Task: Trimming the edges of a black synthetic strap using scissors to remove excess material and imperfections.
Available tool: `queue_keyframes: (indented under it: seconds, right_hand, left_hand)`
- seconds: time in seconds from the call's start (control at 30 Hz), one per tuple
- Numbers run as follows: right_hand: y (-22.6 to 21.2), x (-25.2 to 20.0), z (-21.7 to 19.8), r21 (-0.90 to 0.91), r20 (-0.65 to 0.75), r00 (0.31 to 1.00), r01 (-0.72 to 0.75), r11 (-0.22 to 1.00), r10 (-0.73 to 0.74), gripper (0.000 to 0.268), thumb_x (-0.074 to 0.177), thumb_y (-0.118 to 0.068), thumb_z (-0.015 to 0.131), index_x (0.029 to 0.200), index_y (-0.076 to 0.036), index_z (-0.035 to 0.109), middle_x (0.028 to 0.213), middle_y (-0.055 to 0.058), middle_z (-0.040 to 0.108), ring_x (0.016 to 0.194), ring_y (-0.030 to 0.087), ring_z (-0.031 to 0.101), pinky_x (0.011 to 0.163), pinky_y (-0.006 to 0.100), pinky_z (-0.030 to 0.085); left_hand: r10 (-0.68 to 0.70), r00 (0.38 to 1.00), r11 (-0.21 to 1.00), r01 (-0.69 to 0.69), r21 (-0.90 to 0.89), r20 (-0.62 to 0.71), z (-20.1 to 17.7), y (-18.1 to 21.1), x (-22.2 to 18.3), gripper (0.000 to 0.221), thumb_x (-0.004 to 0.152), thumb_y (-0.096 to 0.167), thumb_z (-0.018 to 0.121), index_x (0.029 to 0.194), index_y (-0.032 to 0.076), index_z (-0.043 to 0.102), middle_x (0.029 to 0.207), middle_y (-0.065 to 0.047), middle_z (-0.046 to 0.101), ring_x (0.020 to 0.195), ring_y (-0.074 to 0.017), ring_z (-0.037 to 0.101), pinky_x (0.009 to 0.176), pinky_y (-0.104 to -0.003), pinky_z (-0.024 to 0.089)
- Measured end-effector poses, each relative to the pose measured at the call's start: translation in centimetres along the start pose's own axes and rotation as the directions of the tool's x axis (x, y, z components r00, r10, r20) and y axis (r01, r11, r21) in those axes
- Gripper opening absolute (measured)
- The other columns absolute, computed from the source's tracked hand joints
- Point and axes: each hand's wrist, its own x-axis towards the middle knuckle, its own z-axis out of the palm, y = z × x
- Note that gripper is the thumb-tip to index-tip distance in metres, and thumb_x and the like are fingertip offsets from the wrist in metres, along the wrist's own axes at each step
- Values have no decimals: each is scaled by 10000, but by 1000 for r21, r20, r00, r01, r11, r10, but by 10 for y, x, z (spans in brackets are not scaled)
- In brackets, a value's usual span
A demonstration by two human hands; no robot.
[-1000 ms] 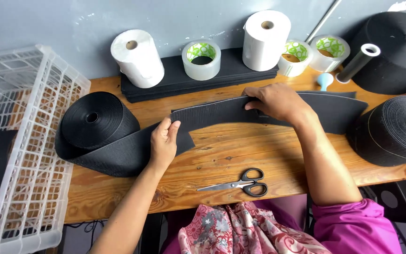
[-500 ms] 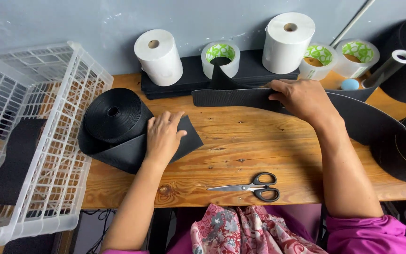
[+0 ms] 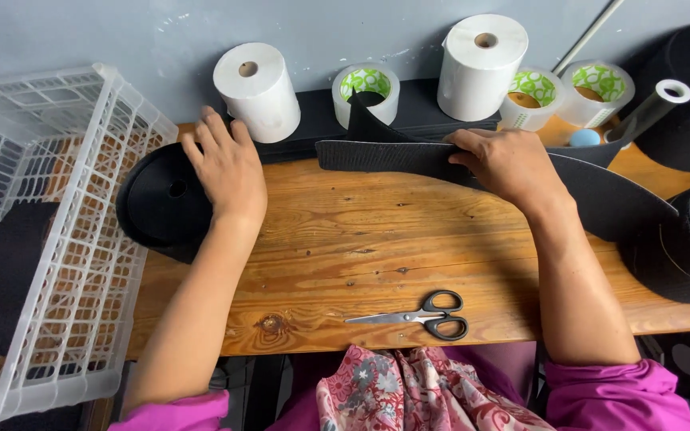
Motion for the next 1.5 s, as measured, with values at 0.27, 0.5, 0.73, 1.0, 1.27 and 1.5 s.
queue_keyframes:
  seconds: [0.27, 0.5, 0.73, 1.0, 1.27, 1.5]
  right_hand:
    - [2, -3, 11, 10, -19, 999, 35, 999, -35, 195, 1005, -347, 700, 891, -234, 589, 709, -39, 650, 704, 266, 719, 651, 368, 584]
    - [-9, -1, -11, 46, -116, 989, 97, 994, -91, 159, 969, -337, 709, 934, -214, 615, 712, -4, 649, 682, 273, 709, 651, 368, 575]
    - [-14, -3, -26, 107, -242, 961, 161, 981, -131, 113, 984, -288, 723, 1005, -205, 650, 753, -46, 642, 708, 215, 712, 700, 322, 567]
    - [-28, -7, -30, 244, -50, 973, 232, 942, -227, 35, 977, -295, 659, 979, -259, 658, 761, -47, 671, 740, 238, 719, 709, 372, 568]
    - [-36, -5, -28, 318, 113, 973, 155, 936, -199, 131, 966, -286, 647, 1085, -282, 700, 929, 26, 763, 861, 337, 729, 736, 461, 587]
    - [-27, -8, -20, 85, 370, 929, -32, 996, -2, 263, 942, -460, 631, 1170, -331, 632, 1074, -36, 767, 949, 299, 742, 814, 451, 596]
  left_hand:
    - [165, 746, 985, -161, -66, 645, -12, 0, -52, 279, 883, 115, 690, 1160, 88, 693, 1300, -181, 582, 1322, -313, 463, 1211, -703, -113]
    - [160, 915, 786, 108, -608, 369, -58, 8, -6, 942, 746, 160, 869, 1524, -69, 391, 1497, -339, 439, 1391, -419, 458, 1213, -608, 128]
    - [222, 663, -631, 657, -412, 715, -43, 76, -15, 1220, 794, 26, 836, 1637, 112, -42, 1650, -303, 213, 1529, -483, 159, 1204, -628, 138]
    - [322, 765, -534, 633, -560, 558, -15, 42, -29, 1287, 738, 22, 866, 1654, 297, 5, 1700, -158, 217, 1580, -341, 47, 1223, -583, 82]
    - [438, 831, -677, 556, -483, 343, -7, 35, -35, 1325, 699, -96, 850, 1656, 248, 1, 1492, -215, 439, 1430, -253, 396, 1181, -395, 294]
    - [169, 786, -297, 616, -730, 595, 34, 33, -50, 275, 740, 28, 915, 964, 61, 758, 843, -37, 710, 790, -91, 626, 708, -250, 525]
